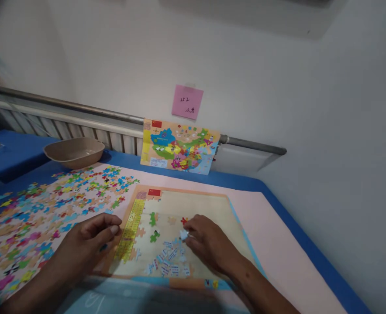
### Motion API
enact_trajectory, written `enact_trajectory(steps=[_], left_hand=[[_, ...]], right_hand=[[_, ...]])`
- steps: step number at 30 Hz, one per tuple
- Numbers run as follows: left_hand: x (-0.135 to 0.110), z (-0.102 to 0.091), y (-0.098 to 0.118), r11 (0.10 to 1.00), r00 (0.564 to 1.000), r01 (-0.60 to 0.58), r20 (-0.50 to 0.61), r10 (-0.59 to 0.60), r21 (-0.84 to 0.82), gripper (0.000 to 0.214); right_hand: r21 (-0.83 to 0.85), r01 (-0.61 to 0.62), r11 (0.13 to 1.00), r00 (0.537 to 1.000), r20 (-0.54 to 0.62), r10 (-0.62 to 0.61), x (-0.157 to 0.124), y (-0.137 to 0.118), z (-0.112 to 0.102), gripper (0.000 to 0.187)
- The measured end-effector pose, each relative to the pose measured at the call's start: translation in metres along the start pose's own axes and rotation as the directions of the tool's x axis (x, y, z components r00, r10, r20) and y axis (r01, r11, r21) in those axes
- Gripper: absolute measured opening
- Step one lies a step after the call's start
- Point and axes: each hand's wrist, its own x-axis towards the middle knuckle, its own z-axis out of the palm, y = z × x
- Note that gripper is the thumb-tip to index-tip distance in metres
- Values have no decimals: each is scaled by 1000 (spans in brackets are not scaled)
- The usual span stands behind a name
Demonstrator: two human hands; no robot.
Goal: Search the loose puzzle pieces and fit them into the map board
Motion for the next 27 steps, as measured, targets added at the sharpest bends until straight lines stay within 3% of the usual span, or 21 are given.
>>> enact_trajectory(steps=[3, 6, 11, 15, 17, 19, 23, 27], left_hand=[[2, -2, -7, 1000, 996, 3, 85, -5, 26, 36], [2, -2, -12, 999, 994, 12, 105, -16, 38, 37], [0, -3, -11, 997, 996, -25, 90, 18, 76, 38], [-4, -2, -3, 978, 990, -94, 118, 72, 189, 34], [-9, 0, 2, 946, 980, -162, 159, 121, 280, 33], [-14, 3, 6, 904, 963, -230, 216, 159, 360, 34], [-20, 4, 11, 846, 945, -300, 260, 199, 442, 32], [-20, -1, 14, 820, 937, -338, 247, 248, 461, 27]], right_hand=[[16, -72, 997, 996, 52, 71, -29, 12, -4, 13], [-11, -55, 998, 992, 112, 56, -45, 12, -8, 14], [-46, -28, 999, 981, 191, 37, -49, 3, -14, 20], [10, 63, 998, 981, 185, -63, -39, -3, -2, 27], [4, 161, 987, 972, 171, -159, -32, -5, 12, 36], [-7, 249, 968, 943, 229, -241, -26, -9, 25, 48], [-24, 286, 958, 883, 394, -254, -21, -15, 41, 80], [-45, 331, 943, 858, 431, -280, -25, 5, 58, 104]])
